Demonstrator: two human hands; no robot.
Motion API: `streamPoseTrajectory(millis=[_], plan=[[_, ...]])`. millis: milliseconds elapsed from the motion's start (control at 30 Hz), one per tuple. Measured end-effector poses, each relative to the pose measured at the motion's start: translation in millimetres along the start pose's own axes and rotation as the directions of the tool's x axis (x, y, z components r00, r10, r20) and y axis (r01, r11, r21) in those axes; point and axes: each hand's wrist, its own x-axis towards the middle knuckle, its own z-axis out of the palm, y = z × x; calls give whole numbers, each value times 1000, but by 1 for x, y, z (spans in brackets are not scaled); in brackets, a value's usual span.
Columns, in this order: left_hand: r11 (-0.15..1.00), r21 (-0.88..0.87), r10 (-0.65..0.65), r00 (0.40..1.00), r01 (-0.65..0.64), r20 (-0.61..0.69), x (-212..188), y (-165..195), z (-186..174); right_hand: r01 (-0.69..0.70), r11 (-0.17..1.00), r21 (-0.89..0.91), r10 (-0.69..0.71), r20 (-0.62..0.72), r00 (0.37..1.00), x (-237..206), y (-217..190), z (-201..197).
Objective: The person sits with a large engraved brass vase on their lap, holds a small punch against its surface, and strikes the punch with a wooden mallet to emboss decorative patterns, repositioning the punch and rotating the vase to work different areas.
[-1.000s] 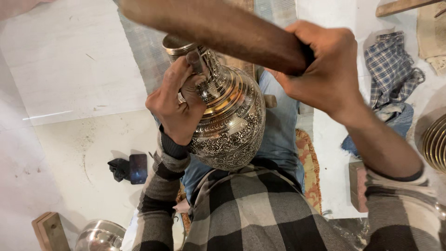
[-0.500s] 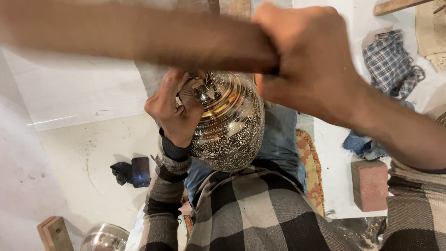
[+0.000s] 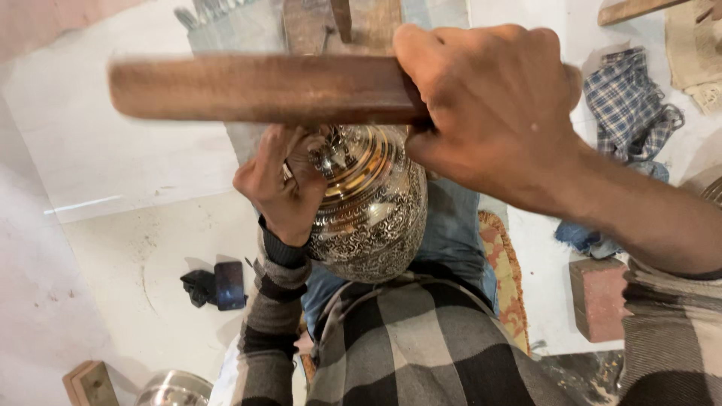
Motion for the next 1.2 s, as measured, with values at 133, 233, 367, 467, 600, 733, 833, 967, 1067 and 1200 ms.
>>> streamPoseTrajectory(millis=[133, 233, 367, 467, 600, 733, 833, 967, 1067, 1200], plan=[[994, -92, -61, 997, 66, 54, -3, 1, -3, -46, 920, 389, 41, 20, 999, 11, -5, 0], [996, -63, 59, 998, -58, 17, -3, -1, -3, 41, 988, -149, -47, -39, 998, 14, -9, -5], [994, -107, -19, 999, 23, 41, -3, -4, -1, -33, 987, 160, 35, -6, 999, 17, -10, -7], [999, -33, 26, 999, -26, 23, -1, -5, -2, 17, 1000, 14, -17, -13, 1000, 14, -8, -4], [997, 10, -76, 994, 76, 77, -1, -1, -6, -83, 996, 30, 80, 96, 992, 9, -4, 2], [999, -38, 2, 1000, -2, -6, 1, 0, -1, -27, 992, 122, 26, 8, 1000, 7, 1, 3], [993, 13, -121, 991, 120, 52, 0, -1, -1, -18, 999, 26, 17, 26, 1000, 6, 1, 3], [1000, -30, 2, 998, 0, 55, -3, -2, -4, -71, 995, 65, 68, 50, 996, 9, -4, 3], [999, -8, -50, 997, 50, 59, -2, 0, -6, -46, 997, 58, 43, 60, 997, 13, -8, 2], [1000, 1, -20, 997, 20, 68, 10, 6, -2, -66, 997, -25, 68, 106, 992, 13, -5, -2]])
